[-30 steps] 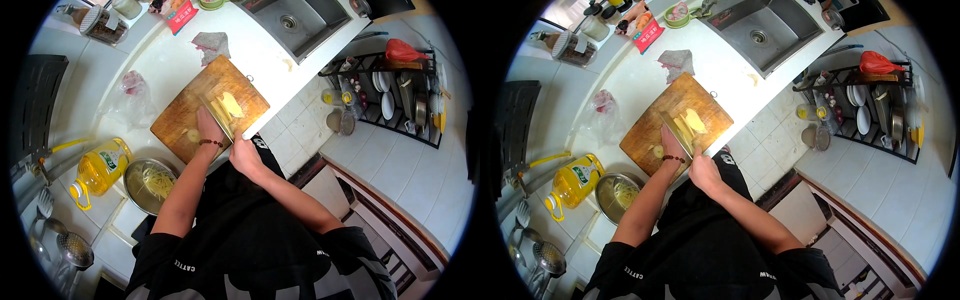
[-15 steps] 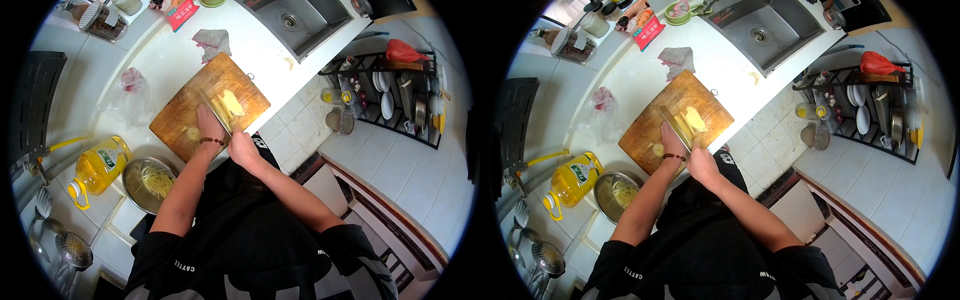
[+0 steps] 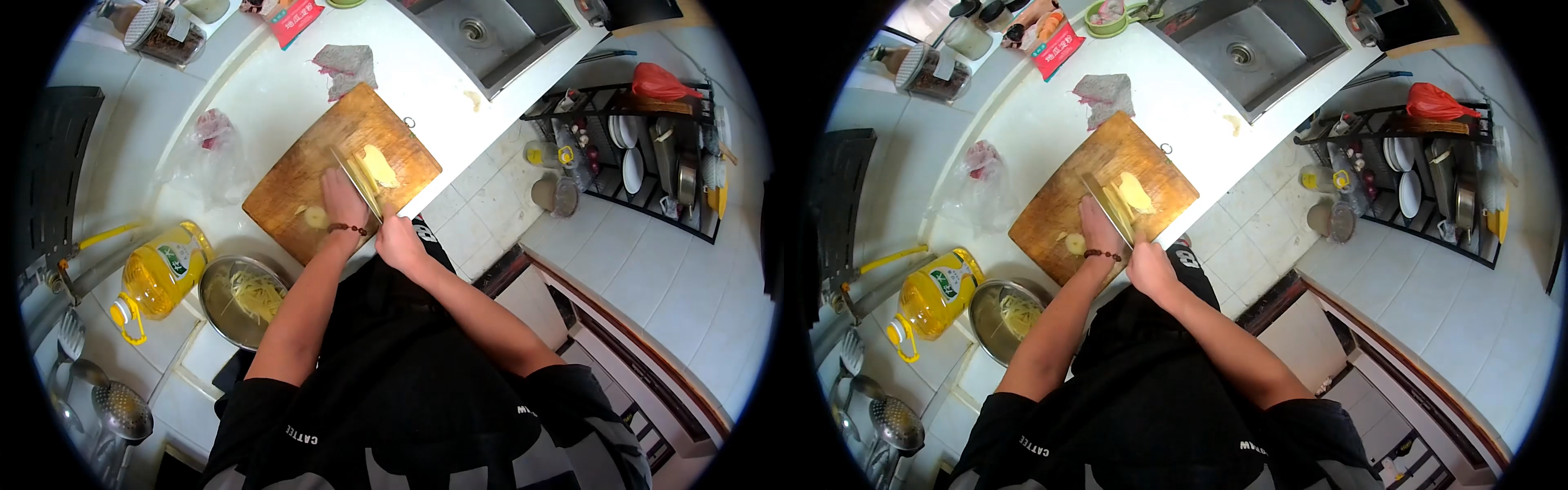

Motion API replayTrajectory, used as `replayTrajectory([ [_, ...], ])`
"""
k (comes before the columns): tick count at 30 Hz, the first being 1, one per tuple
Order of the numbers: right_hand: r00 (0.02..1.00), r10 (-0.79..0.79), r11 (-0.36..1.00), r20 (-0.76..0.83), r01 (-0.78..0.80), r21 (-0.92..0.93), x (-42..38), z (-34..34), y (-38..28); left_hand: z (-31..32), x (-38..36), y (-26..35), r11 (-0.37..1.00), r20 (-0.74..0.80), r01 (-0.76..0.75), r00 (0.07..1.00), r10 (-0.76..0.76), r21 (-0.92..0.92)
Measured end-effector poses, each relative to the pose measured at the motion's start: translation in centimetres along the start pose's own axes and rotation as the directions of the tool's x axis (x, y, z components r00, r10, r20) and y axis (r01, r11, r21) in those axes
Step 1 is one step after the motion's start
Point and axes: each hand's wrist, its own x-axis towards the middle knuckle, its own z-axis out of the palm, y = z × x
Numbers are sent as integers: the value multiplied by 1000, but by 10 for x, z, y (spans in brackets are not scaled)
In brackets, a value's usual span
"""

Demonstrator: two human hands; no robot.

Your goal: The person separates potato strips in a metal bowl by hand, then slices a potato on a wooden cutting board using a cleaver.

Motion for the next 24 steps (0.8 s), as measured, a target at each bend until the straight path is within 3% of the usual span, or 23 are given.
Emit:
replayTrajectory([
  [3,998,-56,998,-21,57,30,11,5,0,2,-2,-5,999,-20,-36,999,36,27],
  [11,993,81,997,86,-81,3,-6,0,2,3,-3,-5,999,-17,-35,999,35,27],
  [14,997,53,998,57,-54,22,17,5,2,4,-1,-7,997,-67,-66,995,68,26],
  [16,996,-64,997,-66,66,38,39,12,6,8,1,-11,994,-117,-109,987,112,32],
  [19,999,7,997,-43,-3,75,44,11,5,4,0,-8,994,-106,-108,988,108,5],
  [24,994,-34,997,-100,42,72,26,5,-4,-2,0,-13,992,-73,-125,990,123,-16],
])
